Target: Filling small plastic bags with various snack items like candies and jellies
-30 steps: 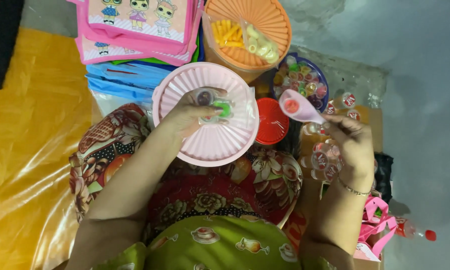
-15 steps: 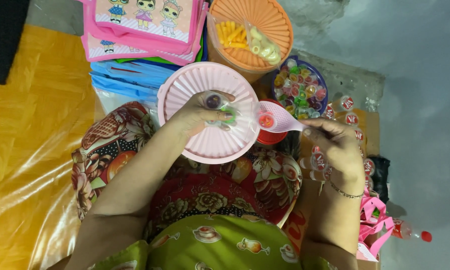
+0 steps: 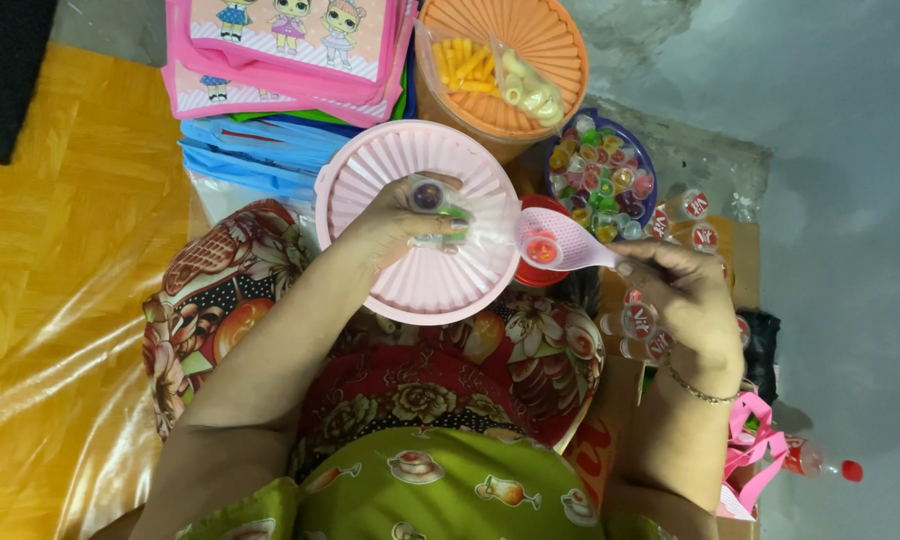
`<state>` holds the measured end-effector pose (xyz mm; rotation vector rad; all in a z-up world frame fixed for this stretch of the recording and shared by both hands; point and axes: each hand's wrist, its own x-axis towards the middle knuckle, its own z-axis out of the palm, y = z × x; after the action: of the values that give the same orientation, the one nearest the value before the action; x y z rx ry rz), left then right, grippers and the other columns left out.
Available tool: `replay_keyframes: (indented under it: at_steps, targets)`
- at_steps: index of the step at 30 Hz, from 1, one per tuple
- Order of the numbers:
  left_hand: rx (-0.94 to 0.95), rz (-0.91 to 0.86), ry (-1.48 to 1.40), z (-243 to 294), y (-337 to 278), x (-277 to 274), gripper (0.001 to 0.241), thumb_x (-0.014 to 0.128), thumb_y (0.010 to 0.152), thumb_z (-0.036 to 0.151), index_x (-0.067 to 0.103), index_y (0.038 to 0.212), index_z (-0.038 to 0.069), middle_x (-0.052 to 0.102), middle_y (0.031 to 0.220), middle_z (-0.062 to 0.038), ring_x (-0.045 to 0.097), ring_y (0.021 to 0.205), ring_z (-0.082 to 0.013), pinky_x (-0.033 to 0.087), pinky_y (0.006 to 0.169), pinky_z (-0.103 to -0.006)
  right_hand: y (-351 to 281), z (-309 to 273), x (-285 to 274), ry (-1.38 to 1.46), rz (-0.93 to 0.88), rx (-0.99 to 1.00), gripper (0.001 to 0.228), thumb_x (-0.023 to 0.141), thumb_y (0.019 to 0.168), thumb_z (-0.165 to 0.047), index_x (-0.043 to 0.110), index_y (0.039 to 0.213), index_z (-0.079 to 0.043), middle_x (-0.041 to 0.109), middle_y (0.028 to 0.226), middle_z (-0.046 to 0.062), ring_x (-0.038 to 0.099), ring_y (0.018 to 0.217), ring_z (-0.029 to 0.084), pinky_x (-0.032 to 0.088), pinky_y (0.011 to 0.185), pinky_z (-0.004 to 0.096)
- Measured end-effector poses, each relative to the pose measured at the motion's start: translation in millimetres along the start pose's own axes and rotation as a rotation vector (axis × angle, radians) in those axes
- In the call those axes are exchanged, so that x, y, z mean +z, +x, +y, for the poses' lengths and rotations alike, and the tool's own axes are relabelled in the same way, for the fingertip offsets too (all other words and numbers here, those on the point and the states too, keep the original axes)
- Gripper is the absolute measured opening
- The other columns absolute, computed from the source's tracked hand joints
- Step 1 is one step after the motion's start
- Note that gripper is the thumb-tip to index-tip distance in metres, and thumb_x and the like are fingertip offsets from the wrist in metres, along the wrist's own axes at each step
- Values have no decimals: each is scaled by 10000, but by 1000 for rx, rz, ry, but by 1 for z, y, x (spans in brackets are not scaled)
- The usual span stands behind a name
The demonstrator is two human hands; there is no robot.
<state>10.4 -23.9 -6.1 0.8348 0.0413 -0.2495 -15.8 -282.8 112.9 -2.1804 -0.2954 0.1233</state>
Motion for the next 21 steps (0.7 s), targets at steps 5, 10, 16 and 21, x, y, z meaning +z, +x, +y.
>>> replay_keyframes:
  at_steps: [5,10,16,21]
  targets:
    - [-45,28,110,1,-3,-4,637,750,590,-3,399,1122,3,510,842,-173,615,651,-294,566,456,-394,5,3,8,56,-49,25,172,588,760,60,638,918,14,591,699,131,497,695,144,452,629,287]
    - [-25,116,656,4,-4,-2,737,748,644,143,283,1210,67,482,997,-246,592,811,-384,558,509,-433,6,23,17,89,-61,55,154,592,763,46,642,904,10,596,702,116,489,692,130,455,629,277]
    - [62,116,1365,-7,-5,1,656,627,713,339,294,1233,120,578,885,-190,565,912,-352,436,818,-448,-3,38,25,105,-43,121,168,616,748,14,653,909,-17,576,642,100,503,640,127,456,600,269]
    - [429,175,1550,-9,-10,14,828,714,645,169,246,1292,-49,419,1125,-261,365,1021,-433,301,908,-491,-7,51,33,118,-18,126,166,612,765,-9,647,927,-14,569,648,86,495,647,124,443,600,254]
